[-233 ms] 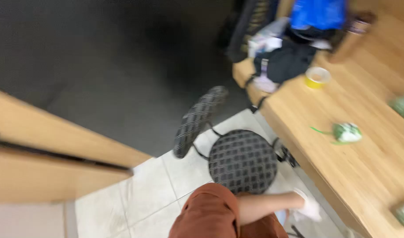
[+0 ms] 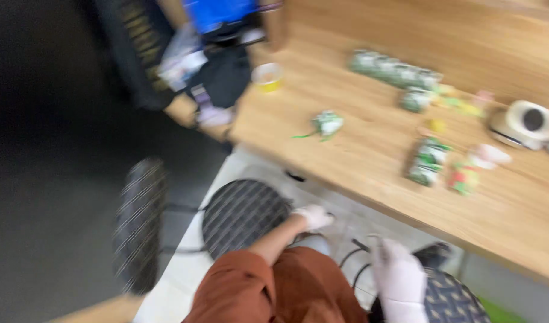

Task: Bundling small green wrapped items together using green ties.

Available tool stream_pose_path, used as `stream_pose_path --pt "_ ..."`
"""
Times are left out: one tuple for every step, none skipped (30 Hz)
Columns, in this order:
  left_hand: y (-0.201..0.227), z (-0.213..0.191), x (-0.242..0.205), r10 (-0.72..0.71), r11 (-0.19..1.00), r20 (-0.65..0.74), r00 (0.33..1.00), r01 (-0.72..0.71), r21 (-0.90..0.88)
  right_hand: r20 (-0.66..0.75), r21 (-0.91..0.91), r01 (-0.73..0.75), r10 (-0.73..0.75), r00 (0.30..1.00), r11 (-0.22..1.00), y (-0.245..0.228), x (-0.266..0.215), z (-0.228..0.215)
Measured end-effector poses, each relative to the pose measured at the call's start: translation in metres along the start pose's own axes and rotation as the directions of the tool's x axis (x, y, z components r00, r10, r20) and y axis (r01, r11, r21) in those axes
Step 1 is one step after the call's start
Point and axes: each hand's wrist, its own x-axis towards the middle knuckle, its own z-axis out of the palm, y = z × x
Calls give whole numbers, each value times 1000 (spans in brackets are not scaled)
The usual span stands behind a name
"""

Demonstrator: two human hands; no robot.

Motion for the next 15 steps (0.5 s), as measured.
stream_pose_path --pt "-19 4 31 -18 1000 -69 997 18 -3 8 16 22 -22 1000 1000 6 1 11" --pt "-24 2 42 5 999 -26 1000 -4 34 6 10 -39 39 999 999 6 6 7" --pt "-28 -4 55 -16 999 -85 996 20 50 8 38 -9 9 1000 999 6 14 4" --pt "-36 1 68 -33 998 -135 990 41 57 18 59 17 -18 1000 998 5 15 3" --pt "-19 -12 58 -6 996 -81 997 13 88 25 45 -48 47 999 998 10 10 2" --pt "-7 -30 50 -49 999 -140 989 47 -12 16 61 -14 13 1000 998 12 7 4" --pt "5 -50 41 -98 990 -194 976 77 -114 5 76 20 -21 1000 997 11 5 5" --pt "14 -63 41 -87 993 -166 982 72 -92 10 75 -17 17 1000 997 9 8 0" --pt "22 -77 40 -101 984 -200 975 69 -163 21 98 -21 19 1000 995 5 12 -6" --pt "29 -91 40 -125 968 -236 964 66 -242 34 122 -15 11 999 992 1 17 -10" --pt "12 -87 59 -117 971 -213 970 67 -228 40 120 -43 39 998 992 -3 19 -11" --pt "-4 -84 77 -53 982 -516 855 -49 -182 57 127 -66 59 997 990 -5 23 -12" --pt "-20 -81 94 20 984 -763 646 -150 -101 74 134 -88 79 994 987 -8 26 -13" --pt "-14 -93 95 23 984 -757 653 -150 -100 78 133 -97 87 993 986 -7 31 -14" --pt "-8 -105 96 -123 926 -839 531 -243 -290 122 148 -161 143 982 976 -7 36 -14"
